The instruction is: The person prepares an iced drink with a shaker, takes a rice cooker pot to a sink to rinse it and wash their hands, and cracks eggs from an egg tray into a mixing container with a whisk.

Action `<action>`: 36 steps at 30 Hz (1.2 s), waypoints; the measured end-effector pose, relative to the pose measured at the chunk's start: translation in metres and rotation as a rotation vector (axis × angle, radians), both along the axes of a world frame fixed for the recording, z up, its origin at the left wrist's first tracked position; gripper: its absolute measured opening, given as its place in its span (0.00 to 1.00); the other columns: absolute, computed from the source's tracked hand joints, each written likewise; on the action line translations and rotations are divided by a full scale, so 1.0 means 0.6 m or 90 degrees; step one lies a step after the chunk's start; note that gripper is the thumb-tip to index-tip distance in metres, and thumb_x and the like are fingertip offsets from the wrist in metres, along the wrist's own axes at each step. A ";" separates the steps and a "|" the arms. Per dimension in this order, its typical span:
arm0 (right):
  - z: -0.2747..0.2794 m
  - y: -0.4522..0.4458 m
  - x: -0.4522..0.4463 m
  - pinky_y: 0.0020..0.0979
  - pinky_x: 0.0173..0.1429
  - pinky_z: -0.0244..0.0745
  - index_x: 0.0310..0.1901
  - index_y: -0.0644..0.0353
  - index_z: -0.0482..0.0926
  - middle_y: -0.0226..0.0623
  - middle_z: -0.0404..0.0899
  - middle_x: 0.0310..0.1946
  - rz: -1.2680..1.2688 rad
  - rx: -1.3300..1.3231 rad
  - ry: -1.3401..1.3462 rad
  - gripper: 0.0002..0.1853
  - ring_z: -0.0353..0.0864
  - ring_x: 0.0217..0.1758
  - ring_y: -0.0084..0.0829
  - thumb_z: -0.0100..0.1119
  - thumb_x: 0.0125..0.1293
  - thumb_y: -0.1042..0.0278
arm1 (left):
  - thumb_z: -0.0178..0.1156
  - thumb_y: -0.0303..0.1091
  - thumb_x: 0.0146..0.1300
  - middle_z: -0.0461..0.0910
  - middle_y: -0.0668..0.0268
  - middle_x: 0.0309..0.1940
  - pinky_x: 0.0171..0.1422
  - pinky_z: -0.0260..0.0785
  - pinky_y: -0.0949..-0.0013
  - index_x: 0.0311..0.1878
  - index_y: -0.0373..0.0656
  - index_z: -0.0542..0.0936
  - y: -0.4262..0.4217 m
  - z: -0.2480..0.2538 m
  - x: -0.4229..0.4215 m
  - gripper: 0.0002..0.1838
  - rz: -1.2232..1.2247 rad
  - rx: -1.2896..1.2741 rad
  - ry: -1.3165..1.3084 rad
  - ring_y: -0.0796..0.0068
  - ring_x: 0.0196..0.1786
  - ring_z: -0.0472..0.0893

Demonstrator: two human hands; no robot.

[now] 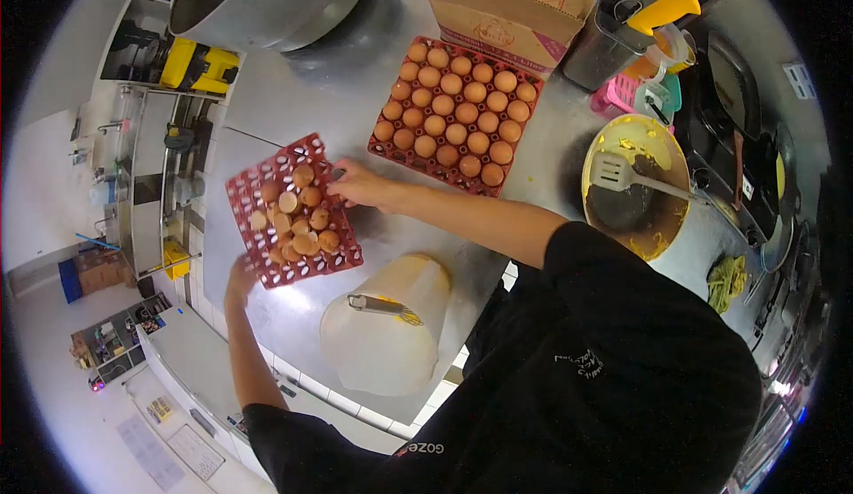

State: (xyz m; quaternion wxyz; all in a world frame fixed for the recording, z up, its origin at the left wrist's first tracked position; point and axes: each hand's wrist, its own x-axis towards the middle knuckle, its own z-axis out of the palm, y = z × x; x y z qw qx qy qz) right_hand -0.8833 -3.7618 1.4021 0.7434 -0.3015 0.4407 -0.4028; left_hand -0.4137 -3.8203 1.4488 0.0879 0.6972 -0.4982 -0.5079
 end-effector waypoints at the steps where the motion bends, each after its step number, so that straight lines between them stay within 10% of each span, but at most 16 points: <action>1: -0.020 -0.007 0.028 0.42 0.67 0.84 0.84 0.66 0.60 0.47 0.81 0.64 0.032 0.025 0.022 0.43 0.84 0.66 0.36 0.70 0.75 0.60 | 0.67 0.20 0.69 0.87 0.57 0.61 0.61 0.85 0.63 0.76 0.34 0.74 0.032 -0.023 0.035 0.31 0.028 0.013 0.008 0.66 0.59 0.88; 7: -0.055 -0.003 0.066 0.46 0.72 0.81 0.83 0.70 0.62 0.50 0.84 0.63 0.149 -0.142 0.137 0.43 0.85 0.67 0.41 0.70 0.75 0.58 | 0.64 0.27 0.76 0.91 0.58 0.55 0.58 0.85 0.66 0.81 0.32 0.69 0.203 -0.111 0.053 0.32 0.155 0.077 0.050 0.66 0.51 0.90; 11: 0.040 0.112 -0.099 0.34 0.56 0.85 0.65 0.60 0.81 0.42 0.87 0.52 0.013 -0.376 0.285 0.18 0.88 0.52 0.31 0.66 0.77 0.71 | 0.64 0.32 0.78 0.86 0.53 0.65 0.61 0.81 0.64 0.84 0.35 0.67 0.272 -0.110 -0.006 0.35 0.187 0.073 0.064 0.66 0.59 0.88; 16: 0.016 0.282 -0.285 0.49 0.47 0.88 0.57 0.57 0.81 0.44 0.80 0.52 -0.028 -0.410 1.010 0.15 0.89 0.49 0.49 0.66 0.70 0.69 | 0.65 0.38 0.81 0.82 0.51 0.72 0.73 0.76 0.57 0.85 0.42 0.68 0.329 -0.035 -0.086 0.34 0.006 -0.094 -0.103 0.57 0.69 0.83; 22: -0.035 0.292 -0.289 0.50 0.40 0.87 0.54 0.58 0.75 0.46 0.76 0.52 0.022 -0.356 1.079 0.18 0.90 0.44 0.50 0.69 0.66 0.68 | 0.64 0.32 0.82 0.83 0.51 0.70 0.69 0.78 0.59 0.82 0.42 0.73 0.391 0.159 -0.273 0.29 0.057 -0.339 -0.019 0.61 0.67 0.85; 31: 0.008 0.303 -0.285 0.50 0.47 0.89 0.64 0.60 0.75 0.47 0.78 0.56 -0.112 -0.422 0.905 0.28 0.90 0.47 0.48 0.71 0.65 0.63 | 0.68 0.24 0.74 0.88 0.59 0.63 0.61 0.76 0.61 0.64 0.40 0.82 0.544 0.251 -0.427 0.17 0.051 -0.637 -0.157 0.65 0.60 0.87; 33: 0.052 0.309 -0.274 0.47 0.50 0.88 0.65 0.60 0.75 0.42 0.78 0.58 -0.228 -0.036 0.049 0.25 0.88 0.50 0.39 0.68 0.71 0.64 | 0.69 0.22 0.72 0.88 0.59 0.61 0.60 0.77 0.61 0.63 0.40 0.83 0.585 0.242 -0.471 0.18 0.003 -0.591 -0.094 0.65 0.58 0.87; 36: 0.215 0.341 -0.203 0.48 0.60 0.81 0.64 0.59 0.76 0.40 0.80 0.59 0.014 -0.163 0.006 0.18 0.85 0.57 0.37 0.58 0.74 0.71 | 0.70 0.22 0.71 0.88 0.58 0.56 0.59 0.77 0.60 0.63 0.40 0.83 0.616 0.211 -0.527 0.19 -0.017 -0.564 -0.020 0.64 0.55 0.87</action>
